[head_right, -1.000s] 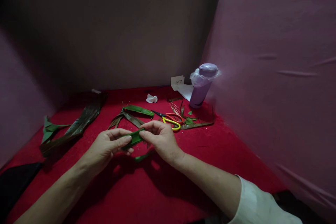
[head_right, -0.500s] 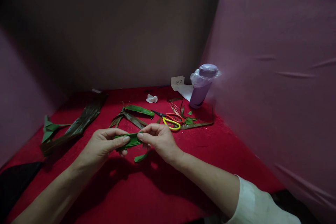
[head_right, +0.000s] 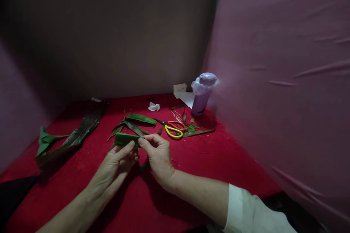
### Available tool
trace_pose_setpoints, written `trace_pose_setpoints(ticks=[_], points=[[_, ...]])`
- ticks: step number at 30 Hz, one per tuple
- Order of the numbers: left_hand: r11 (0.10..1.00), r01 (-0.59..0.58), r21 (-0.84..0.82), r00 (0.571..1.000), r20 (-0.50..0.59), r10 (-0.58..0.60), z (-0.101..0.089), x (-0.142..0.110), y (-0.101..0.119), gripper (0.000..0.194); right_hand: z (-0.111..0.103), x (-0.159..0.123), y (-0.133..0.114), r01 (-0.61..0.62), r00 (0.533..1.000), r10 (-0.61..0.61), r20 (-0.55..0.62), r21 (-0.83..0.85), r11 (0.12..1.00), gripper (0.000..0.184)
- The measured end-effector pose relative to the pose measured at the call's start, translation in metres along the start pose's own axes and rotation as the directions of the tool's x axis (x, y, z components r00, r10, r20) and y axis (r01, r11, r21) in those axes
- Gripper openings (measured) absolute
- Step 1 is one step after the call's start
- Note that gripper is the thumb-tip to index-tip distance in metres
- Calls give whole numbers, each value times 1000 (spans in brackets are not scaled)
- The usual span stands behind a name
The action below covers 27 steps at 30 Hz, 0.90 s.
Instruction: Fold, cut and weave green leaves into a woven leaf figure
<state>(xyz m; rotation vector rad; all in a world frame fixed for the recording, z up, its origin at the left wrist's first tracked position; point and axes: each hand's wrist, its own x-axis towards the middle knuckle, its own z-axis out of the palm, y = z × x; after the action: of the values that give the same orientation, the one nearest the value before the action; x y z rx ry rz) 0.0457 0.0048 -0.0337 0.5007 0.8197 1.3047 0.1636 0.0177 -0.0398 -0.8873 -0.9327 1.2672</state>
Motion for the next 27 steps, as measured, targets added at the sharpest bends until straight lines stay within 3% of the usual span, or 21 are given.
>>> trace_pose_setpoints(ticks=[3,7,9,11,12,13,14,15,17,19,22,27], points=[[998,-52,19,995,-86,54,1,0,-2,23,2,-4,4,-62,998,62,6,8,998,14],[993,-92,78,990,-102,100,3,-1,1,24,4,-6,9,-58,998,59,8,-11,998,15],[991,-98,92,987,-122,108,3,-1,3,23,0,-1,7,-37,997,44,70,-95,995,17],[991,-92,100,985,-140,105,2,1,7,22,-11,11,-1,53,982,7,190,-311,949,22],[991,-91,98,984,-143,105,1,2,10,21,-19,20,-7,160,969,-46,242,-474,866,26],[991,-95,90,983,-145,108,1,3,13,19,-29,31,-13,292,949,-120,291,-671,682,28],[992,-99,79,983,-146,110,0,3,16,18,-39,41,-20,361,932,-143,332,-842,401,28],[992,-102,69,983,-147,111,0,3,19,16,-50,52,-26,355,935,-139,328,-889,290,23],[993,-113,47,981,-154,119,-1,3,24,15,-69,70,-35,318,947,-97,306,-936,149,12],[994,-107,31,981,-157,111,-1,3,27,14,-80,82,-37,292,956,-17,292,-956,28,11],[997,-70,16,985,-158,72,-2,3,28,15,-78,90,-34,283,958,84,276,-954,-97,16],[999,-25,27,986,-165,29,-5,6,27,12,-69,98,-45,283,955,133,265,-948,-143,30]])
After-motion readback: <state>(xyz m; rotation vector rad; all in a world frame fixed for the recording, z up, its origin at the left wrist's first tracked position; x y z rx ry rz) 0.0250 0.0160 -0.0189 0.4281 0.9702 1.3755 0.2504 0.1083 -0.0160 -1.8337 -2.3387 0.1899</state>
